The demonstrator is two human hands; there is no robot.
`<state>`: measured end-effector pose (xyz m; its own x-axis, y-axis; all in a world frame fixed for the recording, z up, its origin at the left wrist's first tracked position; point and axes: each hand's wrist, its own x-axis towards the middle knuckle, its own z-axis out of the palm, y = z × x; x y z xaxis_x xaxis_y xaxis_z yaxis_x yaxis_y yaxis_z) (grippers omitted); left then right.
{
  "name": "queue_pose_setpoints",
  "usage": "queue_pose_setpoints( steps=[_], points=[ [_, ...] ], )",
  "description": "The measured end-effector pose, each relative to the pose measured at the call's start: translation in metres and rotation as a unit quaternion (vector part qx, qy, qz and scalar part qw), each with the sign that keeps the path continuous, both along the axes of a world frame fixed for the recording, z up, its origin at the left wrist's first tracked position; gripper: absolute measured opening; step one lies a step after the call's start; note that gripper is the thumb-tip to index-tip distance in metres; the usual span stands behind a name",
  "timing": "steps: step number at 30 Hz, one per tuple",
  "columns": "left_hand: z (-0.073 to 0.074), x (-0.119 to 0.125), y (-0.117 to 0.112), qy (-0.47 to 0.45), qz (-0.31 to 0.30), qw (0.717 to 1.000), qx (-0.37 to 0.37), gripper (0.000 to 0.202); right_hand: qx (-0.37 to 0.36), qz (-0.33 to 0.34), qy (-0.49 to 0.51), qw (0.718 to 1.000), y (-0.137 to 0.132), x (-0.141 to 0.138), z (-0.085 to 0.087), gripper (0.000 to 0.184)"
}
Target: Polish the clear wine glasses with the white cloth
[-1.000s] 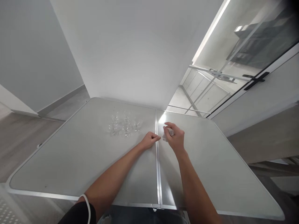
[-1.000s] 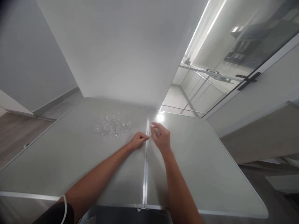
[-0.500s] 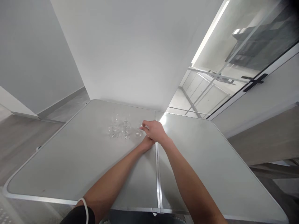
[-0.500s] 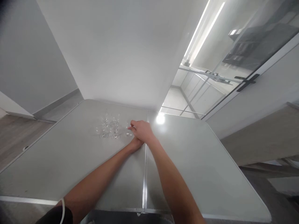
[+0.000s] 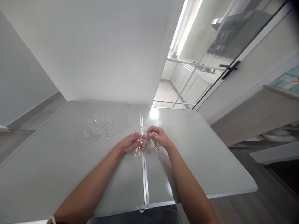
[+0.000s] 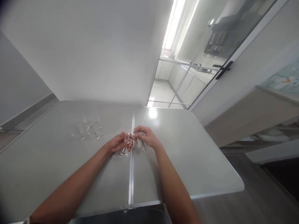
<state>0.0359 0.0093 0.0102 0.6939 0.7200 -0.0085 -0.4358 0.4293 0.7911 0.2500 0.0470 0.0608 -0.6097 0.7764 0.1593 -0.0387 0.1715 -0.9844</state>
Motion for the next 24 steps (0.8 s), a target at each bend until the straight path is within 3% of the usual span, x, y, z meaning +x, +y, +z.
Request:
queue_pose_setpoints(
  steps=[2,4,6,9,14,17,19,24],
  points=[
    [0.004,0.001,-0.001,-0.014,0.036,0.999,-0.024,0.070,-0.019,-0.097,0.058,0.993,0.001,-0.003,-0.004,0.035],
    [0.008,0.004,0.001,-0.026,0.075,0.996,-0.045,0.068,-0.076,-0.190,0.139,0.969,0.004,-0.003,-0.010,0.037],
    [0.009,0.009,0.004,-0.022,0.136,0.990,-0.031,0.061,-0.152,-0.217,0.198,0.944,0.006,-0.004,-0.017,0.036],
    [0.006,0.015,0.006,0.032,0.222,0.974,0.032,0.059,-0.212,-0.193,0.226,0.931,0.006,-0.012,-0.028,0.039],
    [0.002,0.019,0.005,0.102,0.270,0.955,0.072,0.049,-0.186,-0.137,0.227,0.946,-0.004,-0.024,-0.030,0.045],
    [0.004,0.016,0.006,0.093,0.337,0.935,0.059,0.048,-0.191,-0.065,0.185,0.962,-0.009,-0.023,-0.024,0.050],
    [0.007,0.013,0.006,0.076,0.373,0.923,0.049,0.048,-0.188,-0.058,0.180,0.964,-0.008,-0.021,-0.021,0.052],
    [0.011,0.008,0.006,0.022,0.399,0.916,0.045,0.046,-0.248,-0.030,0.119,0.961,0.001,-0.016,-0.033,0.054]
  ],
)
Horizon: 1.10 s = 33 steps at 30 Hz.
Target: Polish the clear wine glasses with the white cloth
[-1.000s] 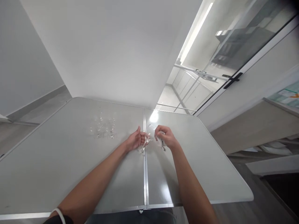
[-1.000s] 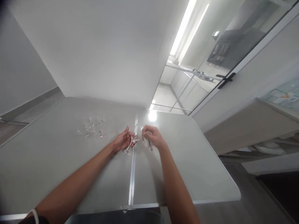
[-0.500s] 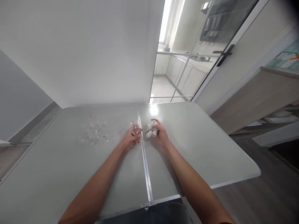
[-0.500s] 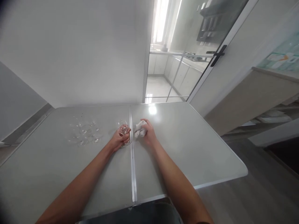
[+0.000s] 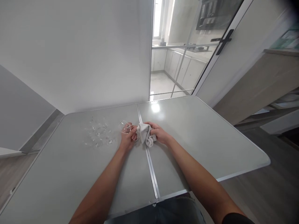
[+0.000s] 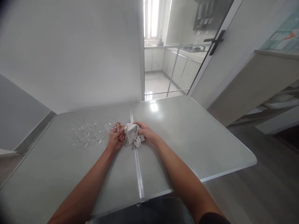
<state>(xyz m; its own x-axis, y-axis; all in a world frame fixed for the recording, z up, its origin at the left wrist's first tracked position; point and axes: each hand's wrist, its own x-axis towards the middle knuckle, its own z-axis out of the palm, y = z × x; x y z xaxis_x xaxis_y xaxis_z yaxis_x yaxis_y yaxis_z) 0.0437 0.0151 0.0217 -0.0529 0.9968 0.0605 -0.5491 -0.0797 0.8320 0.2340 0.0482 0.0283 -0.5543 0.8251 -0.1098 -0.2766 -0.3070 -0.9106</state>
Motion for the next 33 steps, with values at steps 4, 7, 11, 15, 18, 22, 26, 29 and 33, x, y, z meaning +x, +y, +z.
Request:
queue_pose_setpoints(
  steps=[4,7,11,15,18,22,26,29,33],
  points=[
    [-0.001,0.002,0.002,0.007,0.017,1.000,0.009,0.043,-0.080,0.075,-0.019,0.994,0.005,0.005,-0.010,0.035],
    [-0.003,0.004,0.005,0.024,0.027,0.999,0.007,0.042,-0.069,0.088,0.013,0.994,0.001,0.007,-0.005,0.033],
    [-0.008,0.005,0.008,0.039,0.049,0.998,-0.002,0.042,0.012,0.083,-0.064,0.994,-0.002,0.008,0.004,0.037],
    [-0.010,0.007,0.007,0.069,0.040,0.997,0.008,0.041,-0.018,-0.030,-0.072,0.997,0.006,0.007,-0.001,0.015],
    [-0.008,0.007,0.004,0.083,0.011,0.996,0.023,0.040,-0.066,-0.219,-0.015,0.973,0.018,0.009,-0.008,0.017],
    [-0.008,0.010,0.000,0.055,-0.066,0.995,0.055,0.038,0.044,-0.410,-0.079,0.907,0.027,0.019,-0.009,0.022],
    [-0.015,0.015,-0.001,0.091,-0.100,0.987,0.090,0.039,0.223,-0.480,-0.215,0.821,0.020,0.027,-0.002,0.029],
    [-0.021,0.016,0.000,0.175,-0.064,0.977,0.105,0.043,0.280,-0.429,-0.228,0.828,0.009,0.022,0.002,0.037],
    [-0.023,0.014,-0.001,0.226,-0.096,0.966,0.079,0.065,0.298,-0.380,-0.142,0.864,-0.001,0.010,0.006,0.034]
  ],
)
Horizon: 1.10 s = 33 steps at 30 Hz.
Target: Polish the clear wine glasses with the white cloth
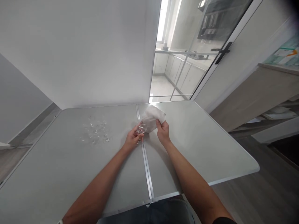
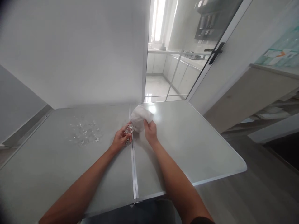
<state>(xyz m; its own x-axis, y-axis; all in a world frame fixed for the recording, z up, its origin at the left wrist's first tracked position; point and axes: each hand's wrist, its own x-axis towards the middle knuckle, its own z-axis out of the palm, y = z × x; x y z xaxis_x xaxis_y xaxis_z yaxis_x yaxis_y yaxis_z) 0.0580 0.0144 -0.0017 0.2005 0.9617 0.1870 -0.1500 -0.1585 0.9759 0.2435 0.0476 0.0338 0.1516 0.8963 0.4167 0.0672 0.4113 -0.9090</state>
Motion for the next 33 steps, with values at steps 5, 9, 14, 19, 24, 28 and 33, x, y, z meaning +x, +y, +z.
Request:
queue_pose_setpoints(
  steps=[5,9,14,19,24,28,33],
  points=[
    [0.000,0.001,-0.002,-0.018,-0.057,0.998,-0.035,0.079,-0.006,0.015,-0.020,1.000,-0.007,0.003,0.006,0.031],
    [0.003,0.004,-0.004,0.001,-0.050,0.997,-0.055,0.080,-0.030,0.058,-0.084,0.994,-0.012,0.011,0.010,0.031],
    [0.011,0.004,-0.010,0.044,-0.065,0.997,-0.025,0.064,-0.028,0.232,-0.156,0.960,-0.016,0.013,0.024,0.056],
    [0.014,0.002,-0.015,0.058,-0.067,0.996,-0.005,0.058,-0.015,0.317,-0.233,0.919,-0.017,0.019,0.043,0.058],
    [0.010,-0.001,-0.012,0.030,-0.087,0.995,-0.049,0.065,0.013,0.332,-0.245,0.911,-0.014,0.029,0.042,0.056],
    [0.008,-0.005,-0.007,-0.022,-0.113,0.987,-0.109,0.065,0.075,0.310,-0.285,0.904,-0.009,0.034,0.034,0.056],
    [0.011,-0.009,-0.005,-0.051,-0.146,0.978,-0.137,0.057,0.075,0.310,-0.270,0.908,-0.006,0.034,0.032,0.051]
  ],
)
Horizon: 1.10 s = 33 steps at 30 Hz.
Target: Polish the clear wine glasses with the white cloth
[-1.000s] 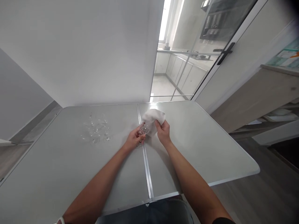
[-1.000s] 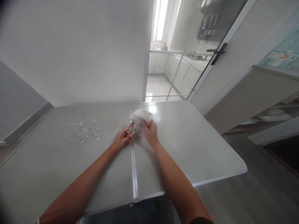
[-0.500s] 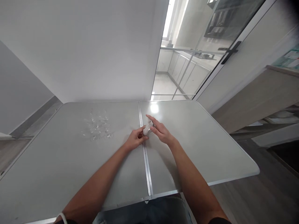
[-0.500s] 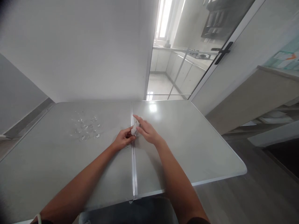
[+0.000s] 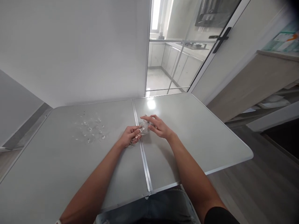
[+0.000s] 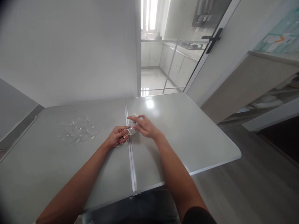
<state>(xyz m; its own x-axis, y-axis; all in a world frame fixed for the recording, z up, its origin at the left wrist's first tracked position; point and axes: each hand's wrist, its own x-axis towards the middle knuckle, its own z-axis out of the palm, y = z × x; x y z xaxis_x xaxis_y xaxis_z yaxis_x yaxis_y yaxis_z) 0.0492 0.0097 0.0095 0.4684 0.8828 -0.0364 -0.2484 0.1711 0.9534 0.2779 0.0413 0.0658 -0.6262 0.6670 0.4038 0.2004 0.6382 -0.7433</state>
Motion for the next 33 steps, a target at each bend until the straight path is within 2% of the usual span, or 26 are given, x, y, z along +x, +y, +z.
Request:
queue_pose_setpoints(
  steps=[3,6,9,13,16,19,22,24,27,33],
  points=[
    [0.001,0.001,-0.002,0.027,0.037,0.996,0.070,0.059,-0.071,0.018,0.025,0.997,-0.004,-0.001,0.003,0.049],
    [0.001,0.004,-0.004,0.067,0.133,0.978,0.149,0.059,-0.133,0.008,0.063,0.989,-0.008,-0.002,0.006,0.053],
    [0.002,0.008,-0.007,0.117,0.208,0.947,0.217,0.053,-0.108,-0.038,0.081,0.990,-0.009,-0.005,0.004,0.058],
    [0.003,0.010,-0.011,0.167,0.219,0.922,0.272,0.052,-0.009,-0.040,0.026,0.999,-0.006,-0.011,-0.002,0.059],
    [0.004,0.011,-0.012,0.177,0.228,0.918,0.273,0.051,0.004,-0.034,-0.007,0.999,-0.003,-0.012,-0.003,0.052],
    [0.005,0.011,-0.012,0.174,0.223,0.925,0.253,0.049,-0.073,-0.040,0.039,0.996,-0.003,-0.011,0.001,0.050],
    [0.003,0.010,-0.009,0.162,0.211,0.936,0.229,0.050,-0.174,-0.056,0.117,0.976,-0.006,-0.011,0.003,0.052],
    [0.000,0.009,-0.007,0.145,0.215,0.941,0.216,0.053,-0.199,-0.078,0.168,0.962,-0.008,-0.014,0.002,0.052],
    [-0.004,0.009,-0.006,0.130,0.223,0.943,0.210,0.056,-0.167,-0.099,0.189,0.962,-0.009,-0.018,-0.003,0.054],
    [-0.003,0.012,-0.009,0.179,0.236,0.919,0.261,0.052,-0.048,-0.080,0.054,0.994,-0.004,-0.014,-0.007,0.052]
  ],
)
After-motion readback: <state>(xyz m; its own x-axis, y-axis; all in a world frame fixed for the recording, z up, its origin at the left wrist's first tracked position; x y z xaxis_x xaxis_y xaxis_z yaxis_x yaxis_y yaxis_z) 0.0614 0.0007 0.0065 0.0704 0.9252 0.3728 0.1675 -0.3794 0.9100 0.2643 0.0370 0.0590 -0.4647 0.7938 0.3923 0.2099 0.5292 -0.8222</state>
